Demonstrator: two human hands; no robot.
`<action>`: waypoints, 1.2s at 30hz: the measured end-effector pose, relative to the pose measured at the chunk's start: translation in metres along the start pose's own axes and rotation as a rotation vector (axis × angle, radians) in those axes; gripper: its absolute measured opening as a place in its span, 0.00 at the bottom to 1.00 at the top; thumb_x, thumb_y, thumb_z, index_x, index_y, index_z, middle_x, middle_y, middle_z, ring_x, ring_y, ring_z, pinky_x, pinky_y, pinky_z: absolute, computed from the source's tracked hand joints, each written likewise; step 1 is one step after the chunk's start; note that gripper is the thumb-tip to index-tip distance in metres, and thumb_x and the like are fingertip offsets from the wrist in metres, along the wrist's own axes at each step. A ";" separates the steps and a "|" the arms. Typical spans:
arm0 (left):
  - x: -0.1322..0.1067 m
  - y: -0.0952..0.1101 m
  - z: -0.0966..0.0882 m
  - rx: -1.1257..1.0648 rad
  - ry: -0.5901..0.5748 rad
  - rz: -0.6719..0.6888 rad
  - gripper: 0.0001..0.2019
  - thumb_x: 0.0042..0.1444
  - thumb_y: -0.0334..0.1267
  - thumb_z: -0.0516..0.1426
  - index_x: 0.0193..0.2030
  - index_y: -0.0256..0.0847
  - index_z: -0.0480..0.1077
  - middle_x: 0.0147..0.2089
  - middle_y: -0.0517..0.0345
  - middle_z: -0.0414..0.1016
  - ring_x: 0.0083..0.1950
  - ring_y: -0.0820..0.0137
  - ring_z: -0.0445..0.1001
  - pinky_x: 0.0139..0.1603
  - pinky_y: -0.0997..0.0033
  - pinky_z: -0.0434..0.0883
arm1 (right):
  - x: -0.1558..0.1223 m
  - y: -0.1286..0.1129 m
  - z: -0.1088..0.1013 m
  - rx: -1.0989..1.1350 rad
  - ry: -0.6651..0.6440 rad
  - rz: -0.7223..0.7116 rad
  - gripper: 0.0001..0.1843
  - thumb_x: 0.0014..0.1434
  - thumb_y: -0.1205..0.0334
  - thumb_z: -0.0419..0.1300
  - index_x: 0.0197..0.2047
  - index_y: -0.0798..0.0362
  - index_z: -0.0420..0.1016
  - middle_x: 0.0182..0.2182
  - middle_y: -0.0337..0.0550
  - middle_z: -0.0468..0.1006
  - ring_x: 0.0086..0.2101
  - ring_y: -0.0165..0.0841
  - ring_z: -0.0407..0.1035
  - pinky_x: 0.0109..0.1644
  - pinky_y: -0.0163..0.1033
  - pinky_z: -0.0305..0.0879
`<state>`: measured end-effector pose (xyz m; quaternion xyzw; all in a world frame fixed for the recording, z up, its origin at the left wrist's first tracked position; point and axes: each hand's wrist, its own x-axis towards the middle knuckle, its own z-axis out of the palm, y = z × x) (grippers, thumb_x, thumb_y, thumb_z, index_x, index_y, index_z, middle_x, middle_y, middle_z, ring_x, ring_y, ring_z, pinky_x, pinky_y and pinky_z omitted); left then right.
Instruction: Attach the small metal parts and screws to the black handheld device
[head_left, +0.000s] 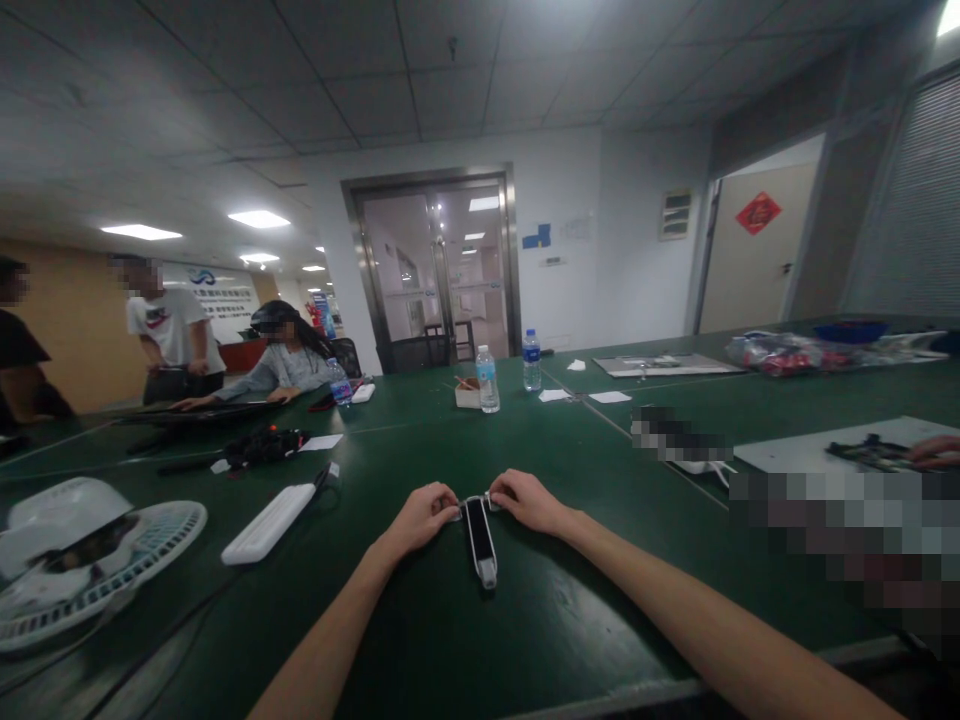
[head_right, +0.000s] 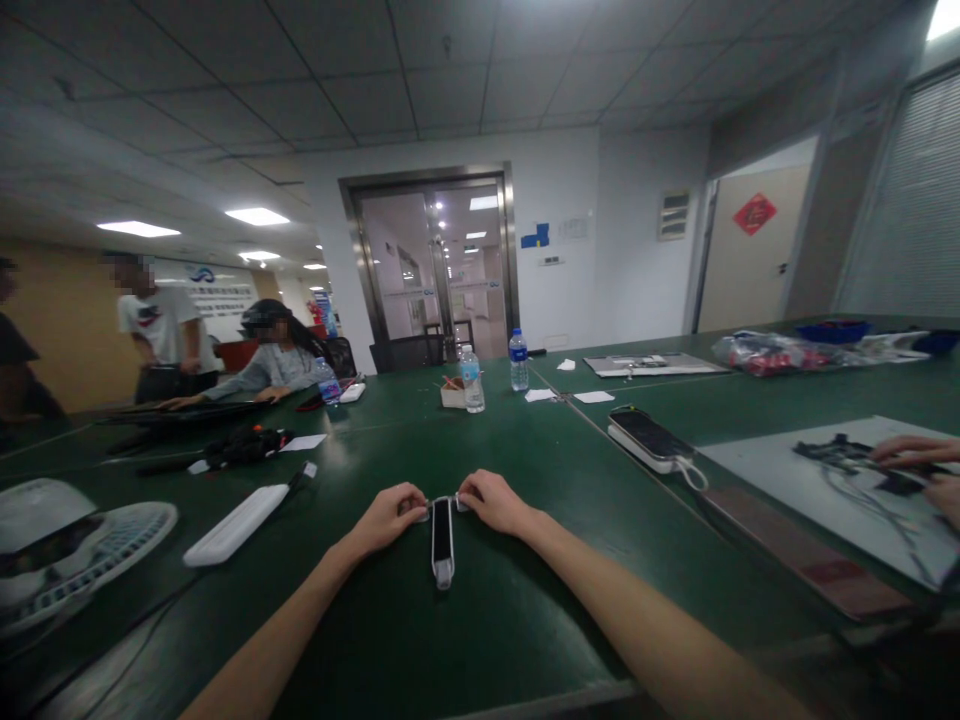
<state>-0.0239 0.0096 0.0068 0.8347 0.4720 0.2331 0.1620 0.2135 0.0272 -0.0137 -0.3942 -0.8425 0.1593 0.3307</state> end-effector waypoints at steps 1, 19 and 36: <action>0.000 0.001 -0.001 0.001 -0.002 -0.001 0.11 0.55 0.43 0.54 0.37 0.38 0.70 0.34 0.58 0.69 0.32 0.71 0.65 0.33 0.73 0.63 | 0.000 0.000 0.000 0.010 0.008 0.010 0.07 0.58 0.60 0.56 0.35 0.54 0.72 0.32 0.41 0.71 0.31 0.28 0.65 0.35 0.34 0.61; 0.001 -0.003 0.003 0.047 0.061 0.042 0.11 0.54 0.45 0.53 0.36 0.39 0.70 0.32 0.58 0.70 0.32 0.70 0.66 0.34 0.72 0.63 | 0.003 -0.005 -0.002 -0.064 0.012 0.006 0.06 0.56 0.63 0.58 0.35 0.56 0.72 0.30 0.41 0.71 0.30 0.28 0.64 0.34 0.33 0.59; 0.002 -0.005 0.003 0.000 0.031 0.060 0.08 0.54 0.40 0.54 0.36 0.38 0.70 0.33 0.58 0.69 0.32 0.71 0.65 0.33 0.73 0.63 | 0.002 0.005 0.004 -0.035 0.049 0.003 0.09 0.59 0.59 0.54 0.31 0.55 0.70 0.29 0.40 0.68 0.28 0.27 0.61 0.32 0.33 0.57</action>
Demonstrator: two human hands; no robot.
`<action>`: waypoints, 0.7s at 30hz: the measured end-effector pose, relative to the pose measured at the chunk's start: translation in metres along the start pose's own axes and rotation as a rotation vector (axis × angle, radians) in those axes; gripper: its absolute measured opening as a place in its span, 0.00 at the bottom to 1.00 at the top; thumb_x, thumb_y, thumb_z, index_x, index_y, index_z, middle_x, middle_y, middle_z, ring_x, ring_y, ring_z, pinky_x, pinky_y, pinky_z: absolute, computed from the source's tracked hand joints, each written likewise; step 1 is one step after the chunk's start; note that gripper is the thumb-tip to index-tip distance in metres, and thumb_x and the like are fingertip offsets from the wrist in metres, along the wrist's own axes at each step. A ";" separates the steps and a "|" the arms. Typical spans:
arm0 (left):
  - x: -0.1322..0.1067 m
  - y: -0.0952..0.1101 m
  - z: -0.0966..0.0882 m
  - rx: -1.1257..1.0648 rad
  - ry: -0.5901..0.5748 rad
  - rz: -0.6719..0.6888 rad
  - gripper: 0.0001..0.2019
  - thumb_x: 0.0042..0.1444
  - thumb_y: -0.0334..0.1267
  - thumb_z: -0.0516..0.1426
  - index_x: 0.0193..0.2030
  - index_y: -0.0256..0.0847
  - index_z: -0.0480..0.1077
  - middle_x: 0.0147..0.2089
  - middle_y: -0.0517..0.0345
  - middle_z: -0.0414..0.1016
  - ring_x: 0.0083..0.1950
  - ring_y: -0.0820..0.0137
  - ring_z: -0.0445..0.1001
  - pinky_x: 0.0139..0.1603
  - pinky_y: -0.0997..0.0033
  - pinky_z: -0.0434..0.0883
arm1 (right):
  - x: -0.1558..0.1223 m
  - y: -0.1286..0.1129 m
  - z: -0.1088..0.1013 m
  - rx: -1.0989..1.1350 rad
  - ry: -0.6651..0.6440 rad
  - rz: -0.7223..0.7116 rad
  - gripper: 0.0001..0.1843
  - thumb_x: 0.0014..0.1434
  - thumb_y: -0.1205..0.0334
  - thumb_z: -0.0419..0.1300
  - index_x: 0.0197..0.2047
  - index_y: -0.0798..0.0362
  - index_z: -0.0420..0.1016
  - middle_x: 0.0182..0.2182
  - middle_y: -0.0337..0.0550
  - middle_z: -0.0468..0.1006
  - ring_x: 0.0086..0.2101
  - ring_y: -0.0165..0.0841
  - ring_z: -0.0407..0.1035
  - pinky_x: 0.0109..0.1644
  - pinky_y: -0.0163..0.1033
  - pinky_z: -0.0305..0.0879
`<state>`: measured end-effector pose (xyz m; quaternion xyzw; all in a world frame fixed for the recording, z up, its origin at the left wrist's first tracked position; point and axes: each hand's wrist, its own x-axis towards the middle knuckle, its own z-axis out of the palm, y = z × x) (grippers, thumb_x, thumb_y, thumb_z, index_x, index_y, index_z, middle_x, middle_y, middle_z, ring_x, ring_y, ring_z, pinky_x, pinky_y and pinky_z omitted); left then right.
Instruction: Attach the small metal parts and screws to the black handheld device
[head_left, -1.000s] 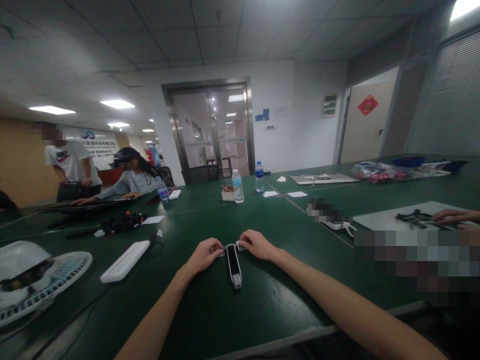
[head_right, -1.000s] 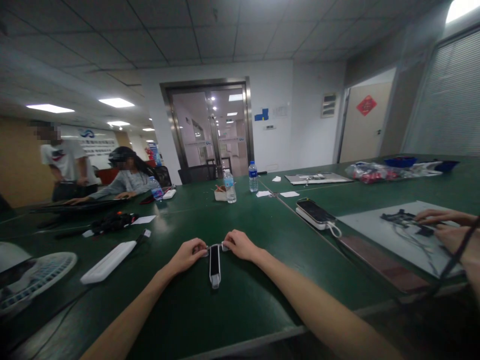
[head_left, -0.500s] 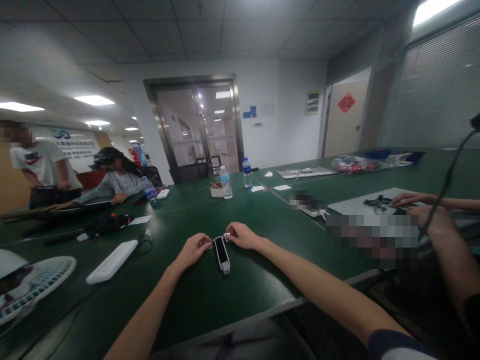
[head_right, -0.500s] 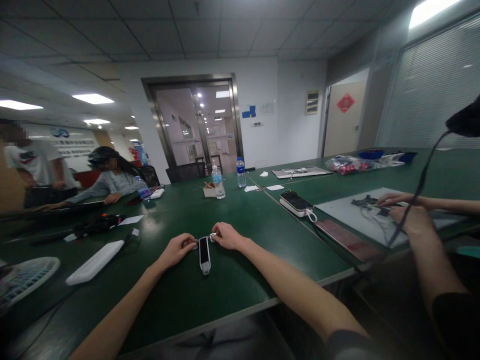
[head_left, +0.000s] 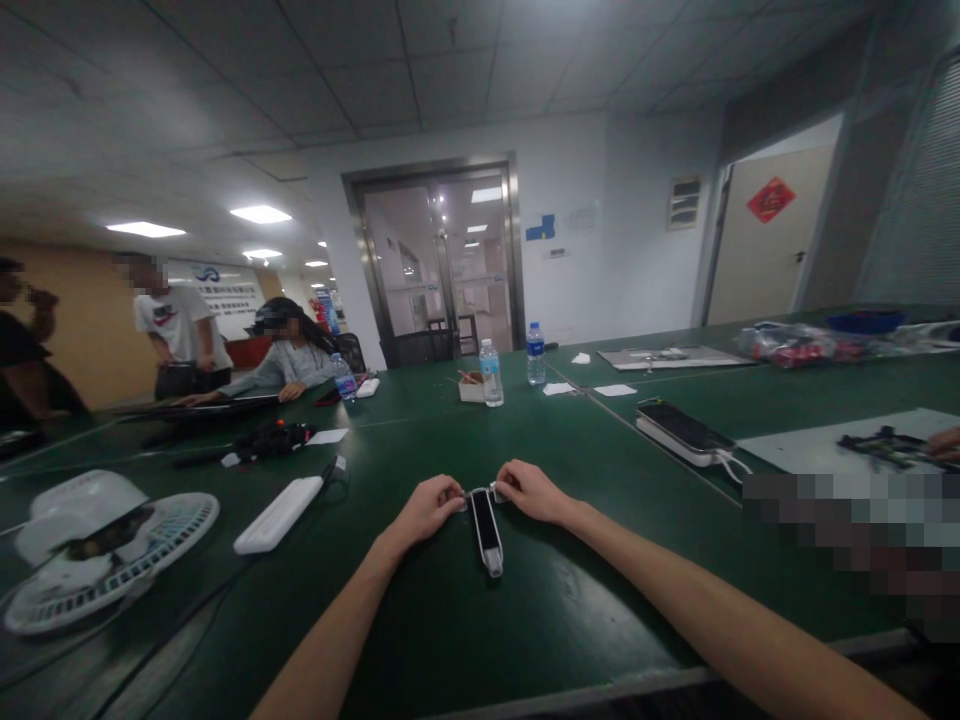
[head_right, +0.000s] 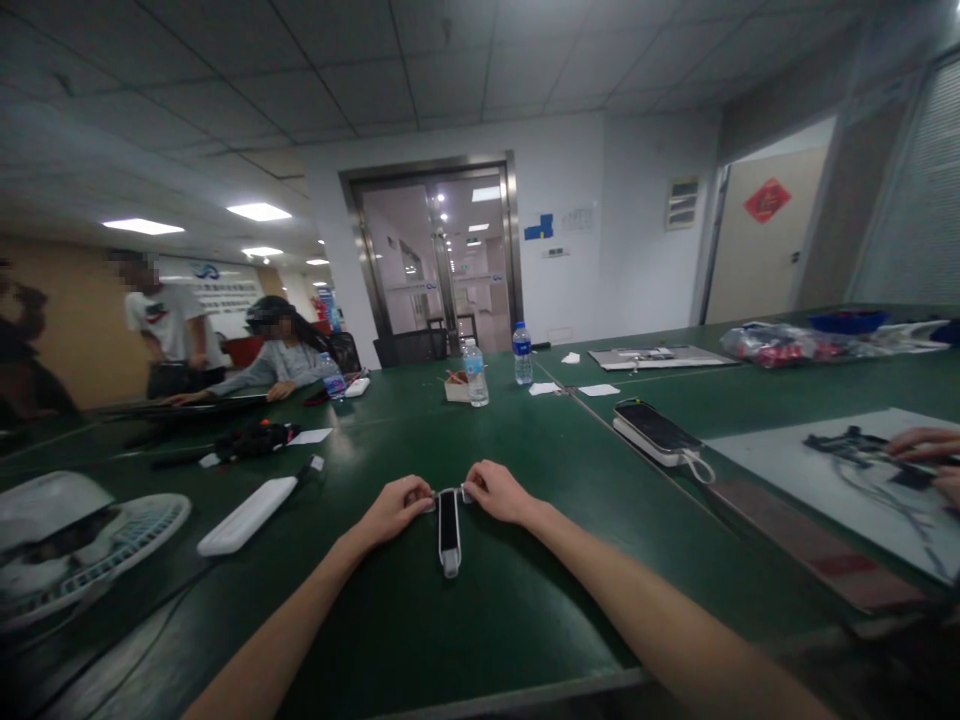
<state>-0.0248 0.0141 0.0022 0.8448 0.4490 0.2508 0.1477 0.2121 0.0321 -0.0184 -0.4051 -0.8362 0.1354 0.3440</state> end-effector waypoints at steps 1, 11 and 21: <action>0.000 -0.001 0.000 0.003 0.002 0.002 0.09 0.54 0.41 0.54 0.36 0.38 0.70 0.33 0.58 0.69 0.32 0.71 0.65 0.33 0.73 0.63 | 0.000 0.000 -0.001 -0.004 -0.012 -0.005 0.10 0.59 0.59 0.54 0.31 0.55 0.70 0.29 0.40 0.69 0.28 0.27 0.61 0.32 0.33 0.57; -0.002 0.005 0.001 0.035 0.038 -0.014 0.08 0.53 0.39 0.54 0.35 0.37 0.71 0.31 0.58 0.70 0.32 0.71 0.65 0.33 0.73 0.62 | -0.001 -0.004 0.001 -0.014 -0.010 -0.047 0.05 0.52 0.69 0.56 0.34 0.55 0.68 0.28 0.38 0.68 0.28 0.27 0.60 0.32 0.32 0.56; -0.003 0.006 -0.002 0.039 0.010 -0.037 0.09 0.54 0.41 0.53 0.36 0.37 0.70 0.33 0.58 0.70 0.32 0.71 0.66 0.34 0.73 0.63 | 0.002 0.004 0.007 -0.017 -0.005 -0.021 0.05 0.56 0.67 0.53 0.34 0.55 0.70 0.32 0.41 0.69 0.31 0.28 0.63 0.35 0.33 0.59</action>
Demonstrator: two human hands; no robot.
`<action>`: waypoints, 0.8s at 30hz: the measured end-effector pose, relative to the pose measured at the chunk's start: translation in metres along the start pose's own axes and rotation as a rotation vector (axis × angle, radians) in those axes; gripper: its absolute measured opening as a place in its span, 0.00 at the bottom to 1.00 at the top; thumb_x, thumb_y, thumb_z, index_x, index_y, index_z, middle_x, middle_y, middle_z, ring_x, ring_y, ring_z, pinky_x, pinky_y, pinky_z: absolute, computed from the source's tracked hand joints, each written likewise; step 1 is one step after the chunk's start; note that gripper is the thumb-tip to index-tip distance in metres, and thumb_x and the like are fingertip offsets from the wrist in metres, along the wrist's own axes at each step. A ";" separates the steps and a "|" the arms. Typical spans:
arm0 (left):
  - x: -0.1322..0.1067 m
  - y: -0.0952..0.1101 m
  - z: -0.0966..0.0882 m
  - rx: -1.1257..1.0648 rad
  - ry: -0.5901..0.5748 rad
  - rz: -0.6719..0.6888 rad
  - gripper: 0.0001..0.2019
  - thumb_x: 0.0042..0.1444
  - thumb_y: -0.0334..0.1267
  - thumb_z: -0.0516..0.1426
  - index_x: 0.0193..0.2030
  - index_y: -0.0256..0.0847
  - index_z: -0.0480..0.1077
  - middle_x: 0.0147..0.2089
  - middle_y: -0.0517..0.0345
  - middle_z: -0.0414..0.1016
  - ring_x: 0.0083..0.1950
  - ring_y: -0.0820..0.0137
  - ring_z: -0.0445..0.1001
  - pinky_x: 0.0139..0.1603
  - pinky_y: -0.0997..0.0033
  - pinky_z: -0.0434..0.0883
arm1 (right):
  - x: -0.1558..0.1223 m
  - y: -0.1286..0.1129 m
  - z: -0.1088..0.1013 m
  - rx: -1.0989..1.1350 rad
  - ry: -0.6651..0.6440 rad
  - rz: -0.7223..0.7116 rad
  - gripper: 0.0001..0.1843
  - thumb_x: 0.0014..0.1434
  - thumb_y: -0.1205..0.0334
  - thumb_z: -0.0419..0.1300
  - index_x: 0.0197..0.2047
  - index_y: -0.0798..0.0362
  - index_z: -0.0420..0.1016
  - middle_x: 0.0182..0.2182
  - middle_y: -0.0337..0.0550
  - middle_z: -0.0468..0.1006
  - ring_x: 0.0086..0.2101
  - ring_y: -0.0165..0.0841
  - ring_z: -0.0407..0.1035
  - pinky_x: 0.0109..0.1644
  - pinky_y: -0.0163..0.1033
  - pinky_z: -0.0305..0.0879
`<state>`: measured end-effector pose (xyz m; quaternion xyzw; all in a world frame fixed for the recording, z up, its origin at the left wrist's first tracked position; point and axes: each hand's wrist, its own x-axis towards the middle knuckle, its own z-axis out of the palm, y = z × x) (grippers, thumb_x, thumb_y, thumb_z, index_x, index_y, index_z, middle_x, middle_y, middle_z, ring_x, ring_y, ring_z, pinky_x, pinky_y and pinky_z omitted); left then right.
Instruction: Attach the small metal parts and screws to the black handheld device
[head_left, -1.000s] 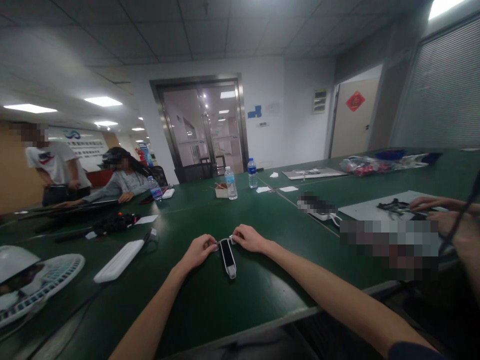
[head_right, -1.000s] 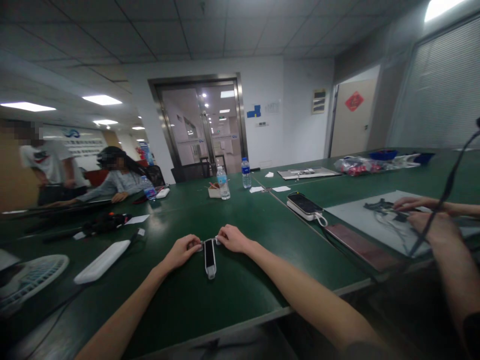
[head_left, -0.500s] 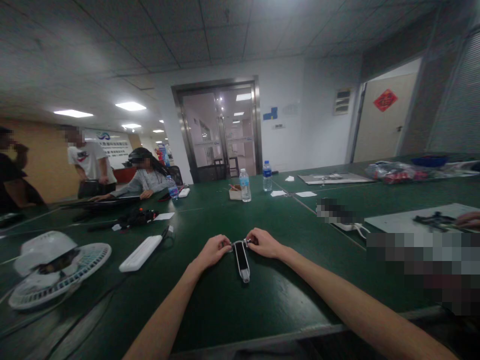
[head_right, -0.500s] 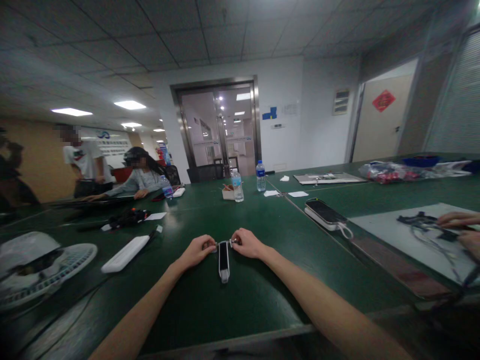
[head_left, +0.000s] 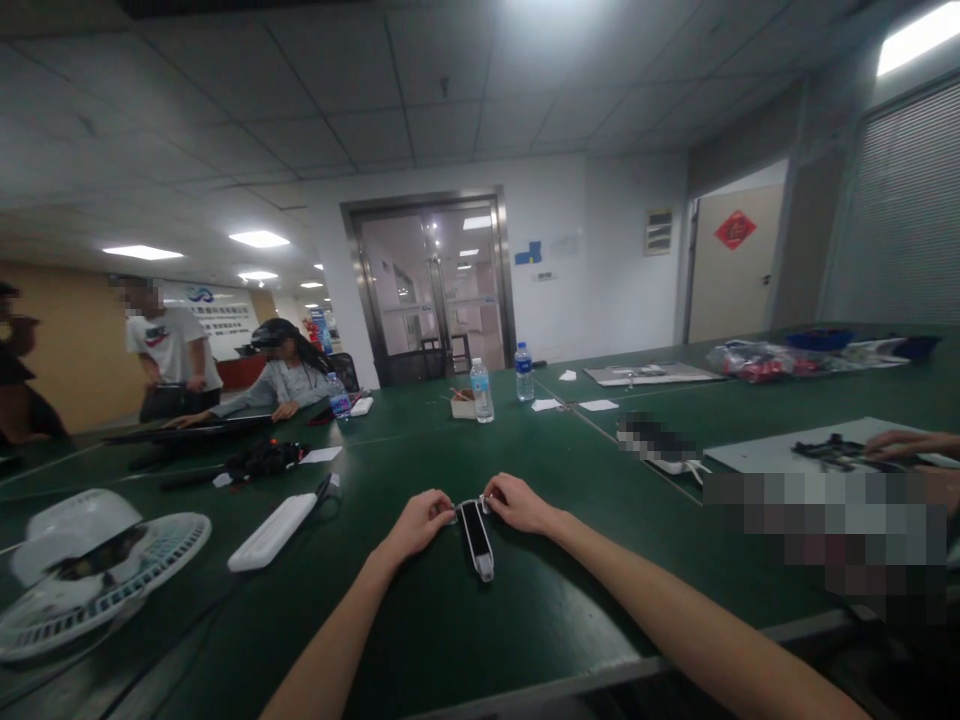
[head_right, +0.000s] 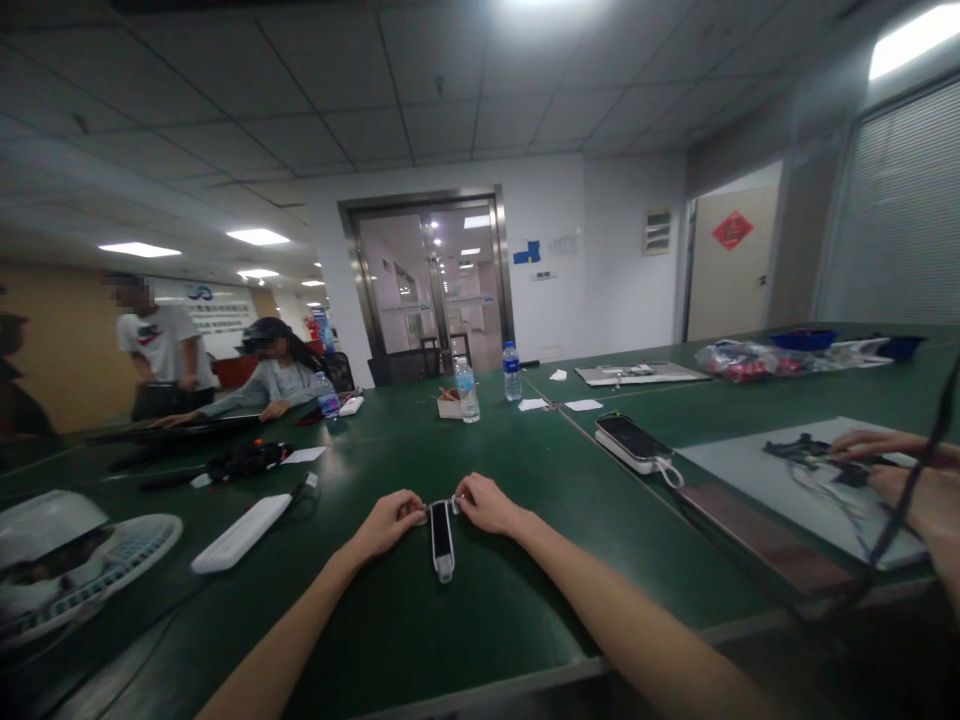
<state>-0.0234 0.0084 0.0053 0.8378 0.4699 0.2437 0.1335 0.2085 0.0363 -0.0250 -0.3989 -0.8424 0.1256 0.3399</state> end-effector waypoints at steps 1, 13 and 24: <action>0.000 0.000 0.000 0.000 -0.005 -0.001 0.09 0.54 0.40 0.54 0.36 0.37 0.70 0.33 0.58 0.70 0.32 0.71 0.66 0.34 0.73 0.63 | 0.000 0.000 0.000 0.010 0.001 0.004 0.04 0.56 0.67 0.53 0.34 0.55 0.69 0.32 0.41 0.69 0.32 0.28 0.64 0.36 0.33 0.60; 0.003 -0.003 0.000 -0.024 -0.025 0.009 0.10 0.55 0.41 0.54 0.36 0.38 0.70 0.33 0.58 0.69 0.33 0.71 0.66 0.34 0.73 0.63 | -0.003 -0.004 -0.009 0.163 -0.066 0.060 0.06 0.54 0.63 0.58 0.37 0.54 0.72 0.29 0.39 0.72 0.28 0.27 0.65 0.30 0.31 0.59; 0.002 -0.003 0.002 -0.003 -0.004 0.003 0.09 0.54 0.40 0.54 0.37 0.38 0.70 0.33 0.58 0.70 0.32 0.71 0.66 0.34 0.73 0.63 | -0.001 -0.004 -0.007 0.070 -0.038 0.029 0.07 0.58 0.63 0.54 0.34 0.54 0.73 0.30 0.41 0.74 0.31 0.29 0.66 0.36 0.33 0.60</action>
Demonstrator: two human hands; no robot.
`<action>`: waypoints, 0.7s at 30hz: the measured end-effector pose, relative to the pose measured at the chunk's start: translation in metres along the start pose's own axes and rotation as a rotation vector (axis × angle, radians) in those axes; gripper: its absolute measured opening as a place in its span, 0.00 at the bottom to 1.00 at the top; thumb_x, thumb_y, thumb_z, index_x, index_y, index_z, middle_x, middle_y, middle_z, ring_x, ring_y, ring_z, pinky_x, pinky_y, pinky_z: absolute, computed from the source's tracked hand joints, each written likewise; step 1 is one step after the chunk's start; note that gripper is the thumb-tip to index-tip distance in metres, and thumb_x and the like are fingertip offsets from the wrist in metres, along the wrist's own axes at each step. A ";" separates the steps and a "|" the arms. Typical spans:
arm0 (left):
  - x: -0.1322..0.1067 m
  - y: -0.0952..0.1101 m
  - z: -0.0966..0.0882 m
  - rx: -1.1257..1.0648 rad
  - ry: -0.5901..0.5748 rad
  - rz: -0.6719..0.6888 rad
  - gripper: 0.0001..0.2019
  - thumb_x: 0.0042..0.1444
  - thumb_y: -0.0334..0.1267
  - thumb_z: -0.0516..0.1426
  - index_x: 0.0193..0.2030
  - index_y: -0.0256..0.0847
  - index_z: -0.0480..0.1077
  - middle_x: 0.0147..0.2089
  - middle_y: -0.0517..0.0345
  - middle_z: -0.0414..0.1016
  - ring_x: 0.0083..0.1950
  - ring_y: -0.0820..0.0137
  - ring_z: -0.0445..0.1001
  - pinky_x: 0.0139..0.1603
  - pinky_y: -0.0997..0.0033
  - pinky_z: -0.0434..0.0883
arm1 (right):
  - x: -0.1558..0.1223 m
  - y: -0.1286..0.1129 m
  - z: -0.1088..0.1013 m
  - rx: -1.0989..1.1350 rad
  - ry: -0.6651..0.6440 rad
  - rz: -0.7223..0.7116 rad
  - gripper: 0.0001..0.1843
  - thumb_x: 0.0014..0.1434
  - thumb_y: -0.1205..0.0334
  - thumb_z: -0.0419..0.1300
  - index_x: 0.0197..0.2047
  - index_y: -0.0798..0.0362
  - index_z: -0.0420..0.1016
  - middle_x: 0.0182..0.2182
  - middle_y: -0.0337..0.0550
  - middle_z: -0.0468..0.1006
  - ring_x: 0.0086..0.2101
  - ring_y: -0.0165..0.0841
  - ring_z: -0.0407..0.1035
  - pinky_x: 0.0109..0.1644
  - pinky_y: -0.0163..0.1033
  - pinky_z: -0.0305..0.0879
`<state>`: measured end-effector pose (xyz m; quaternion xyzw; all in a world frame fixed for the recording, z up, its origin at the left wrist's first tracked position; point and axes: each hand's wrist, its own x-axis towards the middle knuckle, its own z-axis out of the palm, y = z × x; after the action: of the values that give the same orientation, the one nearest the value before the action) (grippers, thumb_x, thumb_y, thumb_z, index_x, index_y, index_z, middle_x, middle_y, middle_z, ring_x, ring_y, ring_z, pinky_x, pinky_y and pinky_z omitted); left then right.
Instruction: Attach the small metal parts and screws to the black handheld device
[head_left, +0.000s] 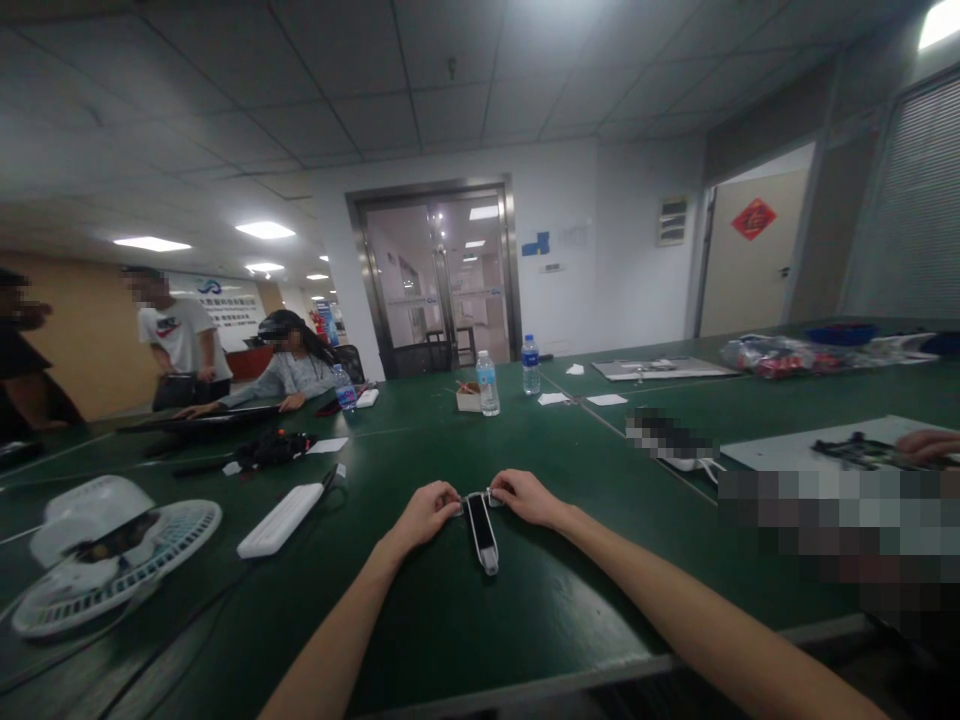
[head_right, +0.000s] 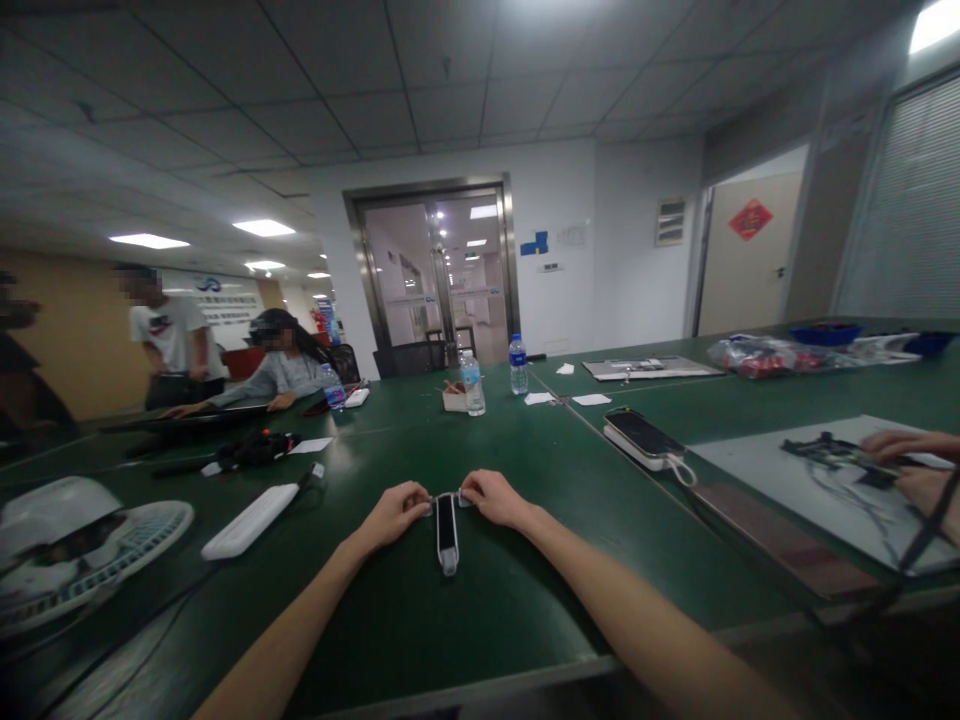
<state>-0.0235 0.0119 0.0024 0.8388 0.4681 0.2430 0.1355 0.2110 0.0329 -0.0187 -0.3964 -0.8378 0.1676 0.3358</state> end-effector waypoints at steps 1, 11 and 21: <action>0.000 0.000 0.000 0.001 0.003 -0.002 0.09 0.54 0.40 0.54 0.37 0.38 0.70 0.33 0.58 0.70 0.32 0.71 0.66 0.34 0.73 0.63 | 0.000 0.000 0.000 -0.014 0.009 -0.011 0.07 0.58 0.63 0.54 0.34 0.54 0.73 0.31 0.41 0.73 0.32 0.29 0.66 0.36 0.34 0.60; -0.003 0.008 -0.004 0.002 -0.001 -0.013 0.10 0.55 0.41 0.53 0.37 0.38 0.70 0.34 0.58 0.70 0.35 0.70 0.67 0.35 0.73 0.64 | 0.001 0.001 0.001 -0.050 0.032 -0.010 0.08 0.59 0.61 0.55 0.33 0.54 0.72 0.31 0.40 0.70 0.31 0.28 0.64 0.36 0.34 0.60; 0.002 0.000 -0.002 -0.011 -0.030 0.001 0.09 0.54 0.41 0.53 0.37 0.38 0.70 0.33 0.58 0.70 0.33 0.71 0.66 0.34 0.73 0.63 | -0.002 0.000 0.000 -0.026 0.017 -0.026 0.04 0.55 0.67 0.56 0.35 0.55 0.69 0.32 0.40 0.68 0.30 0.27 0.63 0.34 0.33 0.60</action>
<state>-0.0234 0.0134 0.0050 0.8418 0.4641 0.2331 0.1471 0.2118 0.0317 -0.0195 -0.3912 -0.8422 0.1489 0.3397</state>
